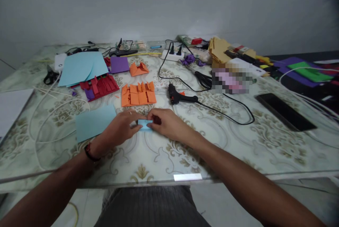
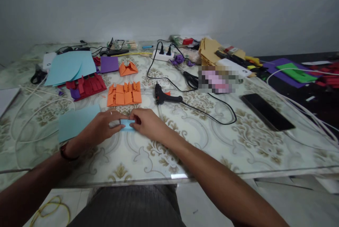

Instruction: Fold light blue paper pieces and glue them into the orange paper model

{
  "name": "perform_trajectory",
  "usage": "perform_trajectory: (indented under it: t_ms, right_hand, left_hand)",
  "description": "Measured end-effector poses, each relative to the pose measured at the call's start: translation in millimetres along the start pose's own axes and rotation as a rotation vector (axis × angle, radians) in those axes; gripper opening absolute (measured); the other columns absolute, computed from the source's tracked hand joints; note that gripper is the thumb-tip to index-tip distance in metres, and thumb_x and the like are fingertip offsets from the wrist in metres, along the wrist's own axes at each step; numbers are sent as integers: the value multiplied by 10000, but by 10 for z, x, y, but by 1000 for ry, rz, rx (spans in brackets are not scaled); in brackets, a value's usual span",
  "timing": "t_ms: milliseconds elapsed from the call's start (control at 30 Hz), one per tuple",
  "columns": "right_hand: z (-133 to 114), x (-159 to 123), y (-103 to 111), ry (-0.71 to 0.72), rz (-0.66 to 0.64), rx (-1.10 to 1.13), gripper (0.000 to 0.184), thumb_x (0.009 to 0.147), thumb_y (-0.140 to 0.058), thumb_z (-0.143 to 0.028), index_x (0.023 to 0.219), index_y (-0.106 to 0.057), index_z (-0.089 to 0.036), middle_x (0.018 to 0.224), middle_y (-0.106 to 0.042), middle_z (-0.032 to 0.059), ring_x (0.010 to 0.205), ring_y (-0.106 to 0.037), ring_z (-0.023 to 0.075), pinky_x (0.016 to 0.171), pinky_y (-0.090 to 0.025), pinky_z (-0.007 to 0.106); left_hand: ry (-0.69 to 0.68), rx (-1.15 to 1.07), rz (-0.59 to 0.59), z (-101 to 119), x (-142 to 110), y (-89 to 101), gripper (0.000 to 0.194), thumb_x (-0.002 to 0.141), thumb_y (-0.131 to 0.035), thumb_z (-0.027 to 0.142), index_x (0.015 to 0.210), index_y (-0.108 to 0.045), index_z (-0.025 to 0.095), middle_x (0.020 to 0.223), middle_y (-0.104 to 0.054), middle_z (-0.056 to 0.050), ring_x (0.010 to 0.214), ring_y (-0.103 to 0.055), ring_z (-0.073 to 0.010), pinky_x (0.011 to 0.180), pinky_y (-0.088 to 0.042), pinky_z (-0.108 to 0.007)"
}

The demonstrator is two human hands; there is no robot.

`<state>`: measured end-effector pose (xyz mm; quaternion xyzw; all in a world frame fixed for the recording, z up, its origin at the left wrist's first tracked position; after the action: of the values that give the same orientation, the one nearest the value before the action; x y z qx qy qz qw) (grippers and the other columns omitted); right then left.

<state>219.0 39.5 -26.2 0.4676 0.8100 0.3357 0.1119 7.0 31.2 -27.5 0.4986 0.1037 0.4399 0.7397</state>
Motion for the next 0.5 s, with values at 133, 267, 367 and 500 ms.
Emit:
perform_trajectory:
  t_ms: [133, 267, 367, 500]
  right_hand:
    - [21, -2, -21, 106, 24, 17, 182, 808, -678, 12, 831, -648, -166, 810, -631, 0, 727, -559, 134, 708, -407, 242]
    - [55, -4, -40, 211, 65, 17, 219, 803, -622, 47, 805, -675, -166, 840, -646, 26, 782, -603, 149, 744, -436, 249]
    - [72, 4, -45, 198, 65, 1, 215, 783, -631, 43, 790, -674, -168, 817, -647, 19, 761, -602, 148, 736, -443, 250]
    - [68, 10, -29, 196, 45, 15, 206, 794, -637, 25, 817, -705, -167, 852, -690, 32, 762, -621, 146, 738, -461, 251]
  left_hand:
    - [-31, -25, -6, 19, 9, -10, 125, 908, -648, 133, 994, -711, 198, 959, -768, -64, 904, -704, -227, 829, -535, -354]
    - [-17, 5, -17, 29, 0, -22, 134, 902, -630, 118, 989, -684, 203, 941, -760, -53, 850, -705, -208, 762, -518, -306]
    - [10, 30, -28, 11, -11, -27, 106, 901, -630, 137, 959, -682, 209, 905, -758, -43, 816, -700, -202, 738, -507, -294]
    - [-22, 27, -45, -1, -11, -30, 129, 900, -604, 107, 929, -677, 208, 939, -756, -53, 883, -706, -214, 793, -515, -309]
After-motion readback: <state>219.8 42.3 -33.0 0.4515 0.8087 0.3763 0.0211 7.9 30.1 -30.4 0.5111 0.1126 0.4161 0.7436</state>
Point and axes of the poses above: each hand's wrist, its own x-axis towards the middle knuckle, its own y-axis out of the back of the hand, z = x × y, the point moved 1 cm from there along x, towards the middle knuckle
